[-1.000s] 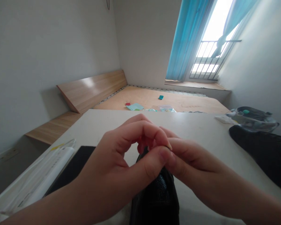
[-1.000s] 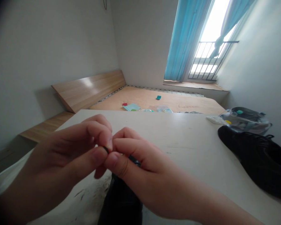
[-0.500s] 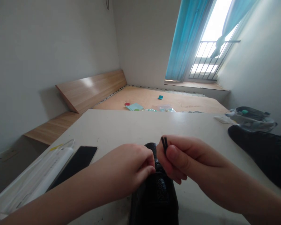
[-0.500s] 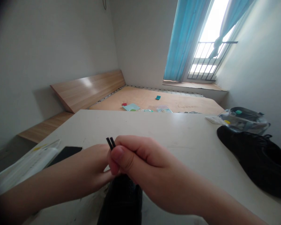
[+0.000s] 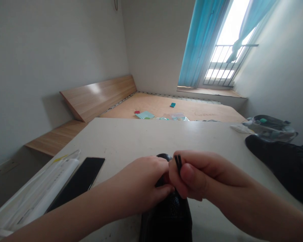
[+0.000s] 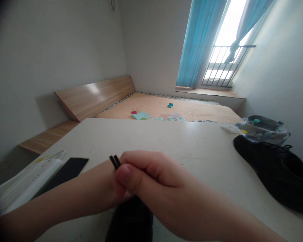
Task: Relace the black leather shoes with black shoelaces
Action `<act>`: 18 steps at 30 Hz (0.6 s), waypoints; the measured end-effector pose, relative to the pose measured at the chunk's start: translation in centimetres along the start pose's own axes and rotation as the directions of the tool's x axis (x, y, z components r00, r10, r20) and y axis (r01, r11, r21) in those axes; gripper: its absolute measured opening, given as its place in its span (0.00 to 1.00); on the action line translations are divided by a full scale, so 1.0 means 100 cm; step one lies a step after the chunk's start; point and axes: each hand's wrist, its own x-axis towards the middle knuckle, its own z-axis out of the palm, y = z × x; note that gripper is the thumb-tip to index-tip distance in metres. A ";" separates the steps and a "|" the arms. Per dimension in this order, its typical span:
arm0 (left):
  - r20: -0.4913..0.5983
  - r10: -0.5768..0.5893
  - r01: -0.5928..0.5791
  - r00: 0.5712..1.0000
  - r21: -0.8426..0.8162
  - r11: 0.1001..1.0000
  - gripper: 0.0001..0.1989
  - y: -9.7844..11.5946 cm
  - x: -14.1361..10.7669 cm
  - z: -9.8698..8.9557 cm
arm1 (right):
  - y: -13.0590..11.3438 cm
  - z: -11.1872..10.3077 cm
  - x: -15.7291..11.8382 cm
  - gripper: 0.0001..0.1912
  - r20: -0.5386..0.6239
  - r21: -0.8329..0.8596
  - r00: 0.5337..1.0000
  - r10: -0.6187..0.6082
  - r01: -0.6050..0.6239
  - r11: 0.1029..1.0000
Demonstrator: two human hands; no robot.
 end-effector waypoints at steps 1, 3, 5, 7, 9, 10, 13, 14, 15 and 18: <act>-0.003 0.022 -0.022 1.000 0.000 1.000 0.05 -0.001 -0.001 0.001 | 0.002 -0.001 0.001 0.18 -0.008 0.011 1.000 -0.008 0.008 1.000; -0.016 0.069 -0.069 0.997 -0.006 0.998 0.06 -0.002 -0.001 0.002 | 0.006 -0.003 0.003 0.19 -0.009 0.037 1.000 -0.028 0.028 0.999; -0.027 0.085 -0.085 0.996 -0.008 0.996 0.07 -0.004 -0.001 0.004 | 0.008 -0.004 0.003 0.19 -0.005 0.057 0.999 -0.046 0.046 0.997; -0.032 0.065 -0.065 0.997 0.001 0.998 0.07 -0.006 0.000 0.007 | 0.008 -0.005 0.002 0.19 -0.005 0.061 0.999 -0.046 0.046 0.997; -0.041 0.058 -0.058 0.997 0.002 0.998 0.06 -0.006 0.001 0.010 | 0.008 -0.005 0.001 0.18 -0.003 0.046 0.999 -0.034 0.034 0.998; -0.050 0.069 -0.069 0.996 -0.004 0.998 0.06 -0.006 0.002 0.011 | 0.008 -0.005 0.000 0.18 -0.002 0.037 1.000 -0.022 0.022 0.999; -0.063 0.104 -0.106 0.993 -0.030 0.994 0.06 -0.003 0.001 0.009 | 0.007 -0.005 -0.001 0.18 -0.001 0.010 1.000 0.008 -0.008 1.000; -0.049 0.092 -0.094 0.995 -0.033 0.995 0.06 -0.001 0.000 0.006 | 0.007 -0.005 -0.001 0.18 -0.005 -0.002 1.000 0.014 -0.014 1.000; -0.027 0.069 -0.070 0.997 -0.028 0.997 0.06 0.001 -0.002 0.002 | 0.006 -0.005 -0.001 0.18 -0.018 -0.027 1.000 0.018 -0.019 0.999; 0.087 0.016 -0.018 0.996 0.019 1.000 0.08 0.003 -0.008 -0.009 | 0.006 -0.004 0.000 0.16 -0.124 -0.278 0.992 -0.003 -0.032 0.960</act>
